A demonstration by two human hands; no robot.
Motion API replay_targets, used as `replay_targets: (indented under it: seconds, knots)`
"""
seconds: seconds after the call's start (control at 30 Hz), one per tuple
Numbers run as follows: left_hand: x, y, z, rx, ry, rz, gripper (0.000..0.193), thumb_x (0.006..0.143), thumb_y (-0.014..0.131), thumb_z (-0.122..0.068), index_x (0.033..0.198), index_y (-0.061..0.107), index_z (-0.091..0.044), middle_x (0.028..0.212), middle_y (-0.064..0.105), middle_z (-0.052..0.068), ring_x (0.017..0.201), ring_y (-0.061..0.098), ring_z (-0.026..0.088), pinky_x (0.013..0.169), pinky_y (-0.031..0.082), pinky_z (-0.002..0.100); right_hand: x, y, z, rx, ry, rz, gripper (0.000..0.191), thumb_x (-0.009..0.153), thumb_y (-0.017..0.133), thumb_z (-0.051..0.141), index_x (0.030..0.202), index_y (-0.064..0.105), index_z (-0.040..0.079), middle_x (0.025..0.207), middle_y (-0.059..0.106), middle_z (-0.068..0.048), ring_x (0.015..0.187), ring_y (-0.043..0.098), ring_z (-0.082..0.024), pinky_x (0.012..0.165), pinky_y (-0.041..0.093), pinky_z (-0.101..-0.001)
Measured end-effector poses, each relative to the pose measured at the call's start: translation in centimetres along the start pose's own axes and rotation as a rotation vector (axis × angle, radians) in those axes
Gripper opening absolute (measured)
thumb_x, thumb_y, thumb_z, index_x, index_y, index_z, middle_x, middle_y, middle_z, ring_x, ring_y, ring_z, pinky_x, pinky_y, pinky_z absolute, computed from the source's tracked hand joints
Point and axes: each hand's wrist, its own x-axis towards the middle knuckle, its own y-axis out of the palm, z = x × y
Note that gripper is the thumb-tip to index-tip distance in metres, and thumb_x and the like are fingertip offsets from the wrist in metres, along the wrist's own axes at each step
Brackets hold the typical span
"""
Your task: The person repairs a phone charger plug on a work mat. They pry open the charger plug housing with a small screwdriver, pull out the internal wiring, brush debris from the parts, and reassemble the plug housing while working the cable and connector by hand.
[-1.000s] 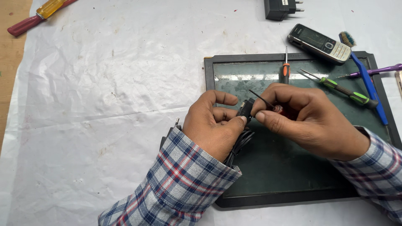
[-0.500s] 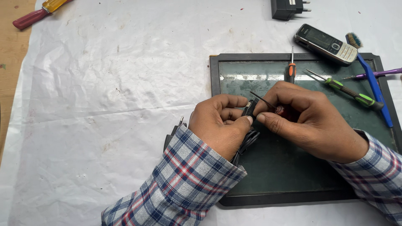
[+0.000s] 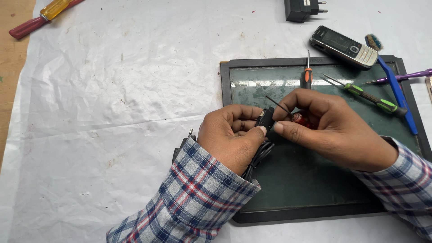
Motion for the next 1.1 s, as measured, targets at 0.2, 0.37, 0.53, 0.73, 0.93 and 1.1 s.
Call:
replay_targets:
  seconds: [0.2, 0.37, 0.53, 0.73, 0.93, 1.1]
  knots:
    - [0.2, 0.0, -0.1, 0.015, -0.010, -0.004, 0.033, 0.080, 0.070, -0.006, 0.113, 0.072, -0.001, 0.087, 0.076, 0.008, 0.072, 0.073, 0.009, 0.068, 0.063, 0.023, -1.7, -0.5, -0.3, -0.070, -0.144, -0.117, 0.026, 0.097, 0.070, 0.013, 0.117, 0.058, 0.002, 0.090, 0.057, 0.000, 0.070, 0.051, -0.004, 0.055, 0.044, -0.0206]
    - [-0.1, 0.1, -0.2, 0.041, -0.009, -0.024, 0.033, 0.080, 0.070, -0.007, 0.112, 0.073, -0.001, 0.087, 0.078, 0.008, 0.073, 0.073, 0.009, 0.069, 0.064, 0.024, -5.1, -0.1, 0.6, -0.530, -0.158, -0.279, 0.017, 0.090, 0.073, 0.013, 0.103, 0.065, 0.004, 0.084, 0.059, -0.002, 0.061, 0.056, -0.008, 0.048, 0.045, -0.0221]
    - [-0.5, 0.3, -0.2, 0.062, 0.020, -0.042, 0.032, 0.080, 0.069, -0.009, 0.111, 0.074, -0.001, 0.088, 0.080, 0.008, 0.076, 0.076, 0.010, 0.073, 0.065, 0.025, -6.2, 0.4, 1.5, -0.716, -0.220, -0.294, 0.024, 0.083, 0.077, 0.016, 0.105, 0.074, 0.007, 0.089, 0.072, -0.003, 0.063, 0.063, -0.010, 0.049, 0.047, -0.0246]
    - [-0.6, 0.6, -0.2, 0.143, 0.027, -0.074, 0.033, 0.079, 0.069, -0.010, 0.111, 0.075, -0.003, 0.090, 0.081, 0.008, 0.080, 0.079, 0.012, 0.075, 0.066, 0.027, -6.3, 0.6, 1.7, -0.724, -0.221, -0.267, 0.026, 0.082, 0.077, 0.018, 0.106, 0.075, 0.009, 0.092, 0.074, -0.003, 0.065, 0.067, -0.011, 0.050, 0.049, -0.0246]
    - [-0.6, 0.5, 0.0, 0.170, 0.043, -0.063, 0.034, 0.079, 0.069, -0.010, 0.112, 0.074, -0.004, 0.091, 0.081, 0.009, 0.081, 0.080, 0.013, 0.075, 0.066, 0.027, -6.3, 0.7, 1.4, -0.744, -0.214, -0.237, 0.026, 0.083, 0.077, 0.018, 0.108, 0.075, 0.009, 0.092, 0.074, -0.003, 0.068, 0.069, -0.011, 0.052, 0.051, -0.0246]
    - [-0.5, 0.5, 0.1, 0.182, 0.055, -0.068, 0.034, 0.080, 0.070, -0.011, 0.113, 0.074, -0.004, 0.092, 0.081, 0.009, 0.082, 0.080, 0.013, 0.076, 0.066, 0.028, -6.0, 0.7, 1.4, -0.747, -0.230, -0.216, 0.026, 0.084, 0.076, 0.018, 0.108, 0.074, 0.009, 0.096, 0.074, -0.003, 0.070, 0.070, -0.011, 0.054, 0.053, -0.0236]
